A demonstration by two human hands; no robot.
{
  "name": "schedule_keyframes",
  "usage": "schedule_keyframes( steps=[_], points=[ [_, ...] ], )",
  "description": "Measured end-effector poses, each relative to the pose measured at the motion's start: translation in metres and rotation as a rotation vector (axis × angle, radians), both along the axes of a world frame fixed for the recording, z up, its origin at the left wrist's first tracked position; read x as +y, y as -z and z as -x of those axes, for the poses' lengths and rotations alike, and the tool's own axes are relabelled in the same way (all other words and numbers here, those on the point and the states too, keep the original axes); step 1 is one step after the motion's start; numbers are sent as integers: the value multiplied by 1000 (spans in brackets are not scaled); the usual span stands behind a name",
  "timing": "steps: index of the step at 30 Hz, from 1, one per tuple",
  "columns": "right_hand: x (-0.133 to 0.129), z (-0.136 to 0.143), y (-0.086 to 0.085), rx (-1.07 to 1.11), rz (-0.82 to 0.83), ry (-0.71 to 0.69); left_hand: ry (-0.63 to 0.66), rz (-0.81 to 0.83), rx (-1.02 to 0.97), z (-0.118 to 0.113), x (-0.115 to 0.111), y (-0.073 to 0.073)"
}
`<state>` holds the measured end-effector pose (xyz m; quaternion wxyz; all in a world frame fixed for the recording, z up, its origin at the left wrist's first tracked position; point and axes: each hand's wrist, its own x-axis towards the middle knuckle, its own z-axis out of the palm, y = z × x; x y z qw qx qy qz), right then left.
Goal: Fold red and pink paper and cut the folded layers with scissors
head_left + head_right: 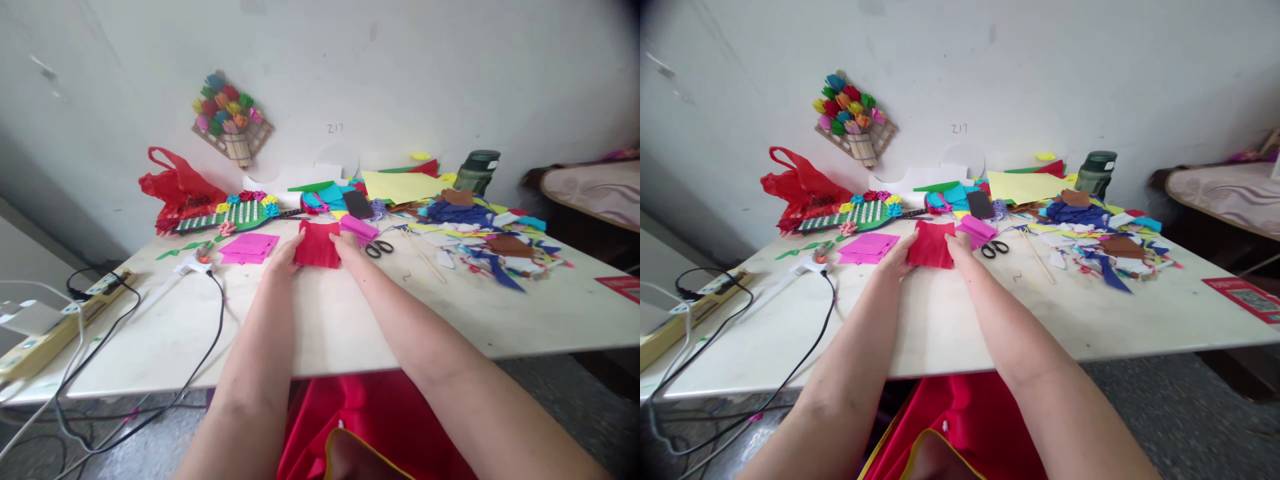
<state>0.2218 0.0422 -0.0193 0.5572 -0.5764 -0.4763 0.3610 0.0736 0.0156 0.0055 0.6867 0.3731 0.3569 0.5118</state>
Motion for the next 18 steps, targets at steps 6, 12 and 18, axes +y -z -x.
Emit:
schedule_keyframes(
  steps=[6,12,18],
  points=[
    [0,0,0,-7,4,8,-61,59,51,1,2,2],
    [1,0,1,-53,-3,23,-91,97,88,-2,0,-2],
    [3,-1,2,-67,-29,37,-102,138,68,0,1,-3]
  ],
)
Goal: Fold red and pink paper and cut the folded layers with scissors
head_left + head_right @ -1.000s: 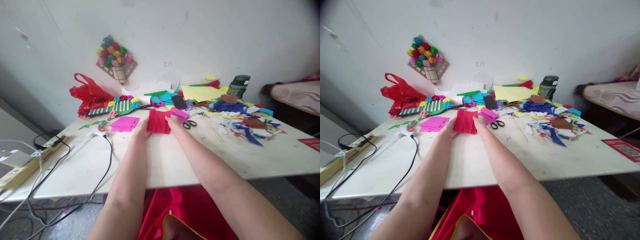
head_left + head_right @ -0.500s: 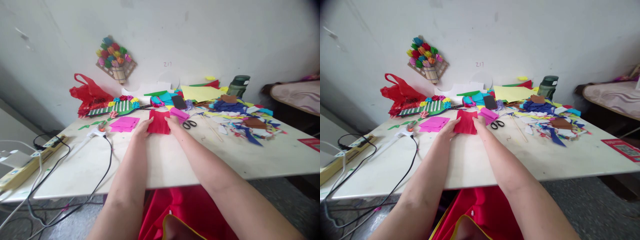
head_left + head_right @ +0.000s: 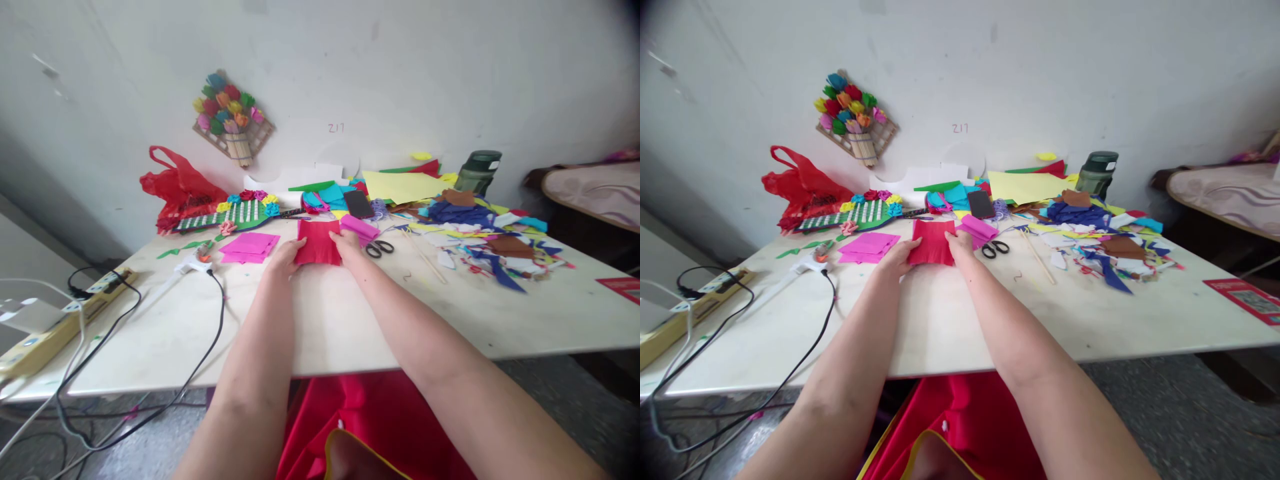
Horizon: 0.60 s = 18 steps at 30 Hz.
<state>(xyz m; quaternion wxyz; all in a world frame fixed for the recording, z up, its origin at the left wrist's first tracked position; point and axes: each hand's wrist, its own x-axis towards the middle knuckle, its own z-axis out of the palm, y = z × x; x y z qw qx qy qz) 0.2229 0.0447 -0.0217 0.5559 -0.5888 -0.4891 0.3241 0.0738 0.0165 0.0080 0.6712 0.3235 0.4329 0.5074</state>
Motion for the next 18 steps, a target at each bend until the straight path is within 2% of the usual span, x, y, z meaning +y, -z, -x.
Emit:
schedule_keyframes(
  steps=[4,11,15,18],
  points=[
    [0,-1,0,-34,9,17,-50,39,-23,2,2,-1],
    [0,-2,1,-48,-23,10,-93,60,54,5,2,-3],
    [-1,0,-5,115,80,-59,-141,36,151,11,9,2],
    [-6,2,-12,247,168,-115,-241,3,328,18,18,9]
  ],
)
